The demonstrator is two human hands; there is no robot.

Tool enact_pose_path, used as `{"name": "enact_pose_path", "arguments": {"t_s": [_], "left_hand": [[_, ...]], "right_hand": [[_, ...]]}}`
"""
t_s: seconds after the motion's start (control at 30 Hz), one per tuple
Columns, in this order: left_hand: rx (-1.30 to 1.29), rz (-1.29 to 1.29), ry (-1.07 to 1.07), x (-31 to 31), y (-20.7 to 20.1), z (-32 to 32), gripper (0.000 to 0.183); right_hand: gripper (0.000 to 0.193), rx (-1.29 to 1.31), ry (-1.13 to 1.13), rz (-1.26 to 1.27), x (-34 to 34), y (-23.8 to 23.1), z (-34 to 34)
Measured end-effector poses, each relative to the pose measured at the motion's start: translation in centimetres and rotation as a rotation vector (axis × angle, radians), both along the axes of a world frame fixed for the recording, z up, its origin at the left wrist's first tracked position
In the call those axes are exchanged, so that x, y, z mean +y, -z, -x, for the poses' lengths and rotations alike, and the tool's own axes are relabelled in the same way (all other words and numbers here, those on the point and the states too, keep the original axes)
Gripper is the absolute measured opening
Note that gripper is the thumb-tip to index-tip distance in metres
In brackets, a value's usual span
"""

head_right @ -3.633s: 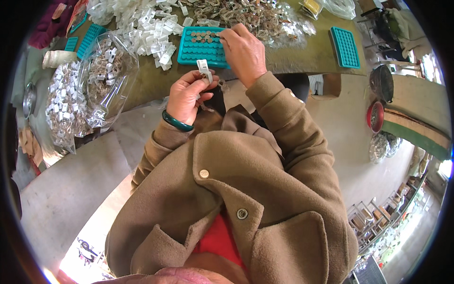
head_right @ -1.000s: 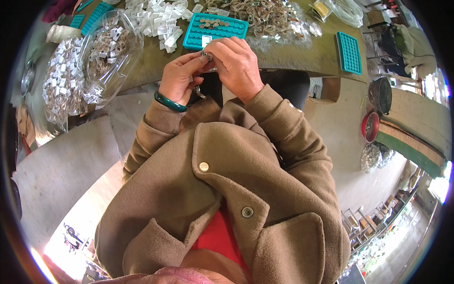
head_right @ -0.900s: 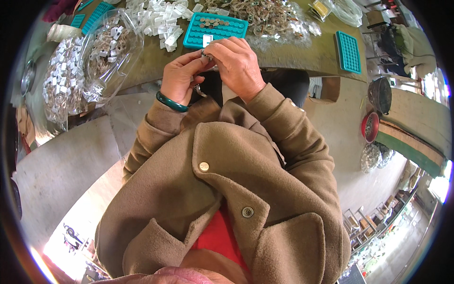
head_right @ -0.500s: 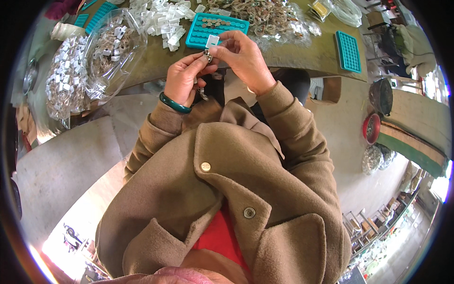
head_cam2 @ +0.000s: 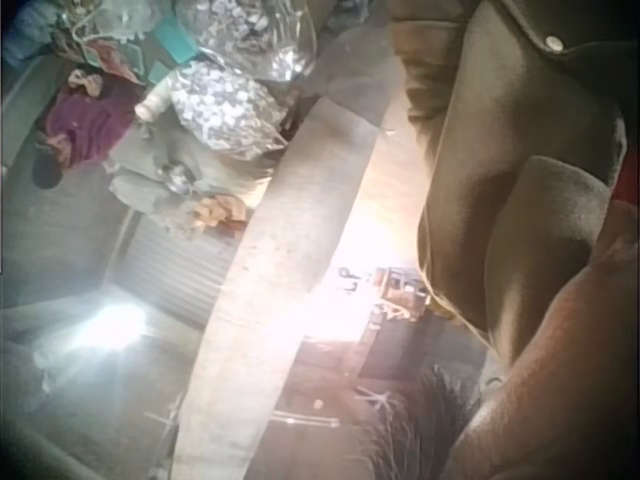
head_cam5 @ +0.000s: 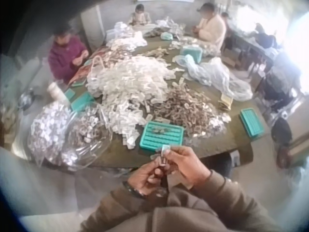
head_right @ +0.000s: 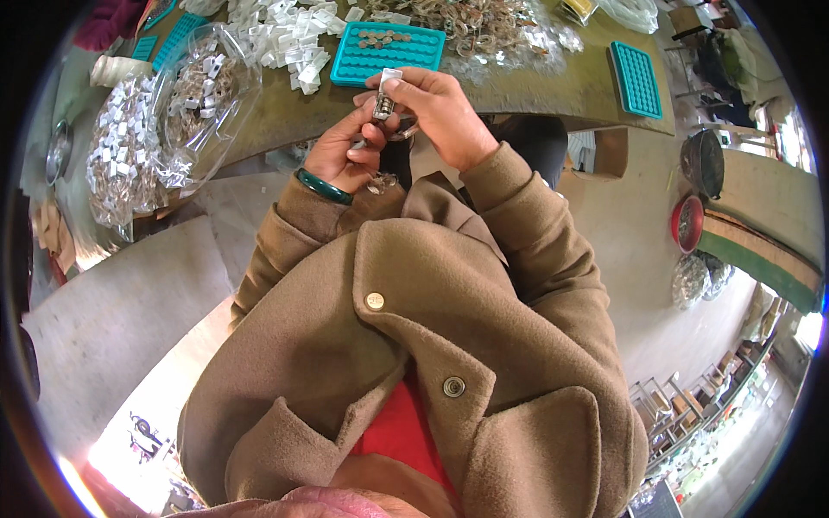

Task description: The person repeatedly picks small white plastic housings and metallic pins from a table, inserts the pins into the housings, and places the assembled units into a teal tray. The person also uses a red light to inspect the components during assembly.

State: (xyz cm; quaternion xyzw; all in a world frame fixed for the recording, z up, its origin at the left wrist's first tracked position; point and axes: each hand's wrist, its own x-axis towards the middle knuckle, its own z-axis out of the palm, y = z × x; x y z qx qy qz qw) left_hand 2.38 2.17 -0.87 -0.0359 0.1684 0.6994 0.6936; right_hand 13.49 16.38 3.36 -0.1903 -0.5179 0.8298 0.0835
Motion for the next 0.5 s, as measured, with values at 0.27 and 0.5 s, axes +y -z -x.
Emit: {"name": "enact_pose_path", "arguments": {"t_s": [0.27,0.5], "left_hand": [[-0.163,0.135,-0.078,0.5,-0.4,-1.1,0.022],[-0.073,0.173,-0.044,0.8,-0.7,-1.2,0.026]], "right_hand": [[0.033,-0.019,-0.057,0.019,1.3,0.2,-0.3],[0.043,0.111,0.07,-1.051,-0.1,0.5,-1.4]]}}
